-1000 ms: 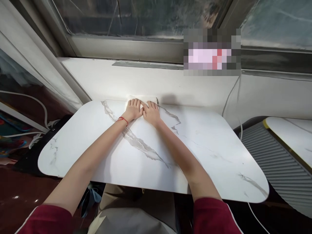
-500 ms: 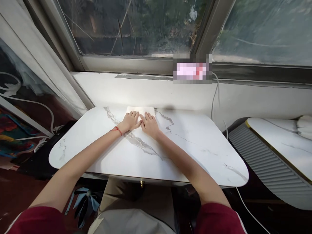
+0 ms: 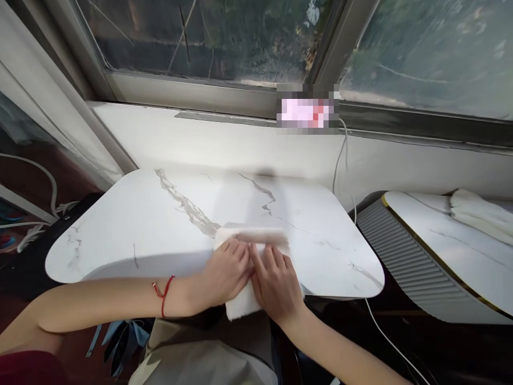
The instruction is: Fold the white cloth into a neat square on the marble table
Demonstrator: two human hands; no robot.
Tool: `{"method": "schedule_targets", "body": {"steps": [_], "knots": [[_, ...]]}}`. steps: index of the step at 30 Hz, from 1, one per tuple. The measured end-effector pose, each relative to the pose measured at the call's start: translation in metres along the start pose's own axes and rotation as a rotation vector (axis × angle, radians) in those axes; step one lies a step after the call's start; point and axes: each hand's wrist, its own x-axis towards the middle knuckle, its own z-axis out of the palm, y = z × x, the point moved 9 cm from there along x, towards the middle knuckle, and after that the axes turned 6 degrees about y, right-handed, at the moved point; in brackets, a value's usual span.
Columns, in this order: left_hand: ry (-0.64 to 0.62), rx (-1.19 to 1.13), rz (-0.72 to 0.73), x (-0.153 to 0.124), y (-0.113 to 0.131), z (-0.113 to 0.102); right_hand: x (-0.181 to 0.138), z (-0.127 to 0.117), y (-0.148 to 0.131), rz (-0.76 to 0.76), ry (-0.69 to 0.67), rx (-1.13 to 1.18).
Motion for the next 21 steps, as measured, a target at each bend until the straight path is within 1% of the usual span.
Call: {"method": "schedule_targets", "body": {"steps": [1,3,6,8,11,15,18,21], "knots": [[-0.002,-0.005,0.022,-0.001,0.011,0.001,-0.009,-0.004,0.002,0.014,0.004,-0.020],[0.010,0.023,0.024,0.000,0.023,0.006,-0.019,-0.007,0.008,0.040,0.007,-0.049],[0.038,0.072,-0.032,0.010,0.024,0.017,-0.020,-0.003,0.023,0.092,-0.013,-0.053],[0.039,0.040,-0.050,0.020,0.021,0.025,-0.015,0.003,0.035,0.129,-0.022,-0.052],[0.021,-0.028,-0.074,0.038,0.011,0.033,-0.005,0.014,0.051,0.143,-0.017,-0.050],[-0.024,-0.056,-0.092,0.064,-0.007,0.043,0.011,0.036,0.073,0.153,-0.028,-0.049],[-0.043,-0.104,-0.108,0.088,-0.024,0.056,0.031,0.054,0.095,0.186,-0.068,-0.102],[-0.057,-0.127,-0.166,0.113,-0.047,0.073,0.058,0.077,0.121,0.204,-0.124,-0.165]]}}
